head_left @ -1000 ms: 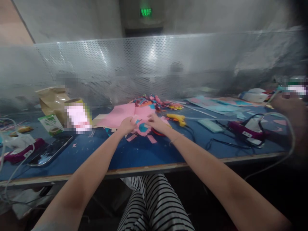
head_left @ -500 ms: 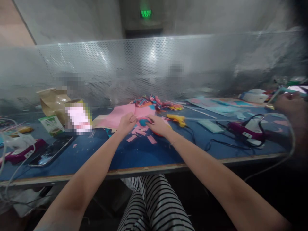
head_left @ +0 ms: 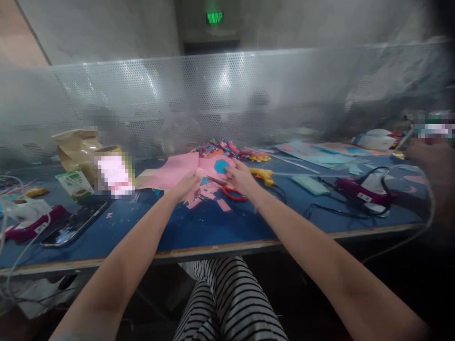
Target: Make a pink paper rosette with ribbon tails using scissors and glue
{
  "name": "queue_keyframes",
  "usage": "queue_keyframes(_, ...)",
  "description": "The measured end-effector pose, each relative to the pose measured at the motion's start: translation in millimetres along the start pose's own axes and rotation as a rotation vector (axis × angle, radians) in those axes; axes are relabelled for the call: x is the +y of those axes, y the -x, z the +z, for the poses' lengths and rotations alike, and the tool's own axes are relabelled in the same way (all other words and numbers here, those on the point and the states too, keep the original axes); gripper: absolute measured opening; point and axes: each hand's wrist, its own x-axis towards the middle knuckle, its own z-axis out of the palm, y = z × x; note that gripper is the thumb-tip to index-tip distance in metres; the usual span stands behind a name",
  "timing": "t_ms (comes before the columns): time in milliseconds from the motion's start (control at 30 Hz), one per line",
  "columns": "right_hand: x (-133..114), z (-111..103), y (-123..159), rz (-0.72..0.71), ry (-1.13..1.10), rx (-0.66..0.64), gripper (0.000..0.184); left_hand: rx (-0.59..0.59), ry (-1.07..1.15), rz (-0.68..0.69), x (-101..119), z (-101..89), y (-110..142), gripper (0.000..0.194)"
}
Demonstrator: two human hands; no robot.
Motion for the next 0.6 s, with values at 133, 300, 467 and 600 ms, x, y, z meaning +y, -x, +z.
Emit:
queue_keyframes(133, -0.6, -0.9, 1.0, 0.046, -0.123, -0.079, 0.037, -0.041, -0.111, 0.004, 0.2, 3.4, 2.4, 0.013)
queue_keyframes(300, 5.1, -1.6, -0.4, 0.107, -0.030, -0.057, 0.048, -0.111, -0.179, -0.018, 1.3, 7.6, 4.4, 0.019)
queue_keyframes(467, 7.9, -0.9, -0.7, 0.010, 0.107, -0.113, 0.053, -0.146, -0.121, -0.055, -0.1, 11.6, 5.2, 0.026)
queue_keyframes(600, 9.0, -0.9, -1.2, -0.054, 0.161, -0.110, 0.051, -0.152, -0.080, -0.047, -2.6, 14.0, 4.4, 0.024)
